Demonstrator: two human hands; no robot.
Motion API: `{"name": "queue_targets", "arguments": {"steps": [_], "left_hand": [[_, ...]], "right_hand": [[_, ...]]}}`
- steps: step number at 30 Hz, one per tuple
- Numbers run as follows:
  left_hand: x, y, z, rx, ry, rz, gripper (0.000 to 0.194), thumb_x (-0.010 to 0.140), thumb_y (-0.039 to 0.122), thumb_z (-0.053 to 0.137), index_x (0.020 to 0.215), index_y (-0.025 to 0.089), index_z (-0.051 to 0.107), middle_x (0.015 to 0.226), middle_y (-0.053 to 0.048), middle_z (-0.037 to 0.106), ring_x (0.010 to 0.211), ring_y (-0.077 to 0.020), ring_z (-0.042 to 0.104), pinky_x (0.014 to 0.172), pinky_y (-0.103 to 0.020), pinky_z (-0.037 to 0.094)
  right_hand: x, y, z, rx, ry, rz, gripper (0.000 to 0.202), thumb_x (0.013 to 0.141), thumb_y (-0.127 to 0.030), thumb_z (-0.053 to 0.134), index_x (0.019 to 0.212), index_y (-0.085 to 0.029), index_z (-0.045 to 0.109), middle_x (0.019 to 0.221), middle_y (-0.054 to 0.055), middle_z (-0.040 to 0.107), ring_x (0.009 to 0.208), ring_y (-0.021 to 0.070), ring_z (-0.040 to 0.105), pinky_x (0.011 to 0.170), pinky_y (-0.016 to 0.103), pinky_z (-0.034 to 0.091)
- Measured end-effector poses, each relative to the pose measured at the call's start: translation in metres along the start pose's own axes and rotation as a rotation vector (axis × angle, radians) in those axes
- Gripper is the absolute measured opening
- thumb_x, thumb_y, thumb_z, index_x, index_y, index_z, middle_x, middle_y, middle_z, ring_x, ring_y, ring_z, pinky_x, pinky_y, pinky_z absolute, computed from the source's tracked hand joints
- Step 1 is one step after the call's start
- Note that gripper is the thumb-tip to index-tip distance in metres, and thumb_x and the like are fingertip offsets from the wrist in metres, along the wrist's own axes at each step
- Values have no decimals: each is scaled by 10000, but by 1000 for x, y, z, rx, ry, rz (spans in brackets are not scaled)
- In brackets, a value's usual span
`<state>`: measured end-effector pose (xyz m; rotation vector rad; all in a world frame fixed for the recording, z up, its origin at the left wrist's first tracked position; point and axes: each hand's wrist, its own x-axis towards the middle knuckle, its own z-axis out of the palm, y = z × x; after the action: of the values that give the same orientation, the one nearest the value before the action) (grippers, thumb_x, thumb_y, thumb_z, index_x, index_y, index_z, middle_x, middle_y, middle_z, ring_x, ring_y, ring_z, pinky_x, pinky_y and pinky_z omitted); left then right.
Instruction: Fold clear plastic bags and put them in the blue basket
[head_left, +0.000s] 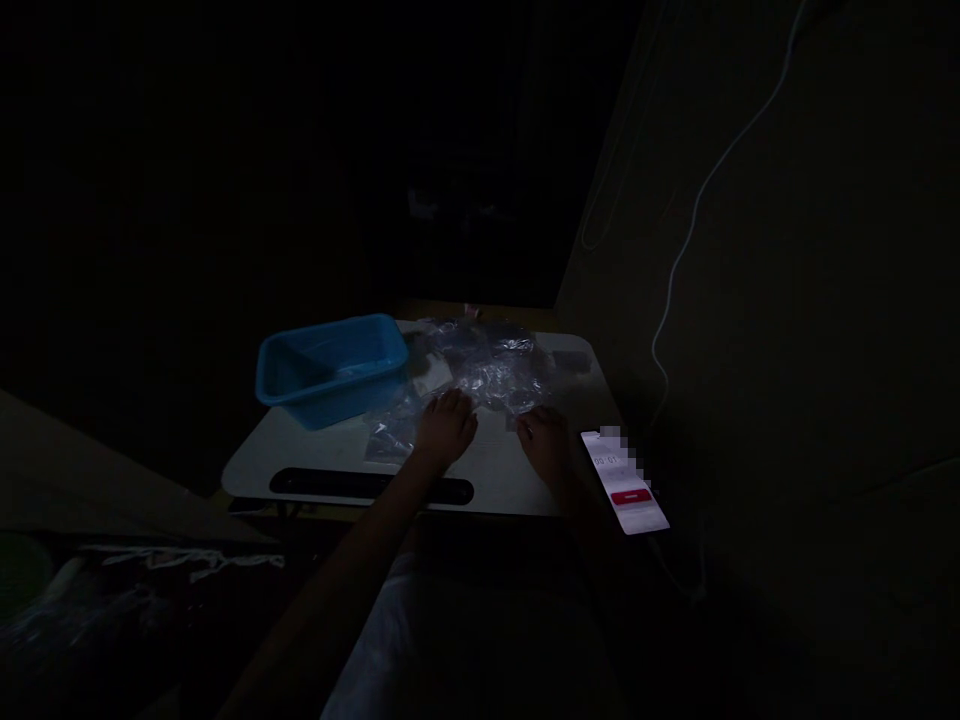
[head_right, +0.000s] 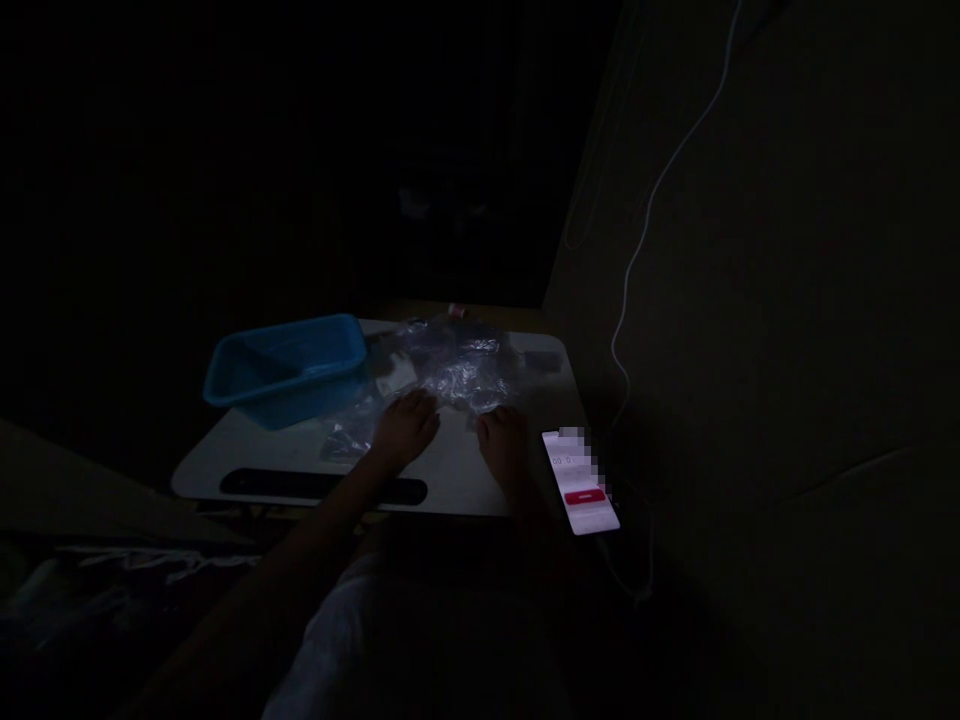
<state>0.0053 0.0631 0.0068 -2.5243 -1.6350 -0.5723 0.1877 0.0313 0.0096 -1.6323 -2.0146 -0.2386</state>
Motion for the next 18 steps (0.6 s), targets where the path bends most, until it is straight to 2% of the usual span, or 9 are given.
{"name": "queue_targets", "arguments": {"steps": [3,6,9,11,15,18], "left_hand": [[-1,0,-3,-33,83,25,375,838,288,402,1144,105,520,1231,-160,495,1152,-261,441,946,-401,356],[-5,1,-7,-91,161,163,400,814,320,451,1157,122,509,1226,-147,495,1143,-263,436,935,-400,358],[-7,2,-10,-158,148,325,484,784,341,510,1215,128,458,1221,-133,504,1136,-258,436,940,-400,356],[-8,2,-11,-180,137,377,471,777,316,525,1204,127,470,1219,-130,507,1134,-255,439,937,-396,366],[-7,1,-8,-177,137,400,198,784,221,501,915,148,630,1115,-115,567,1072,-241,486,892,-379,413],[-6,-1,-5,-177,154,383,167,776,174,491,833,146,646,1039,-113,594,1010,-230,517,857,-372,442]], "right_hand": [[-1,1,1,132,51,-99,173,819,-190,477,763,-178,641,797,58,634,808,185,521,739,298,365],[-3,0,2,268,77,-161,200,836,-184,449,781,-174,641,791,57,645,778,175,534,736,295,384],[-4,-4,3,361,111,-148,203,839,-195,447,781,-177,641,762,55,646,756,174,536,715,295,397],[-5,-8,3,382,99,-159,196,835,-205,455,779,-187,642,755,50,646,757,178,532,709,300,399],[-5,-12,4,392,63,-166,196,829,-210,452,816,-187,647,796,54,655,781,185,536,728,315,403],[-7,-11,4,419,73,-137,210,787,-166,467,907,-170,638,841,62,648,823,189,536,762,321,409]]}}
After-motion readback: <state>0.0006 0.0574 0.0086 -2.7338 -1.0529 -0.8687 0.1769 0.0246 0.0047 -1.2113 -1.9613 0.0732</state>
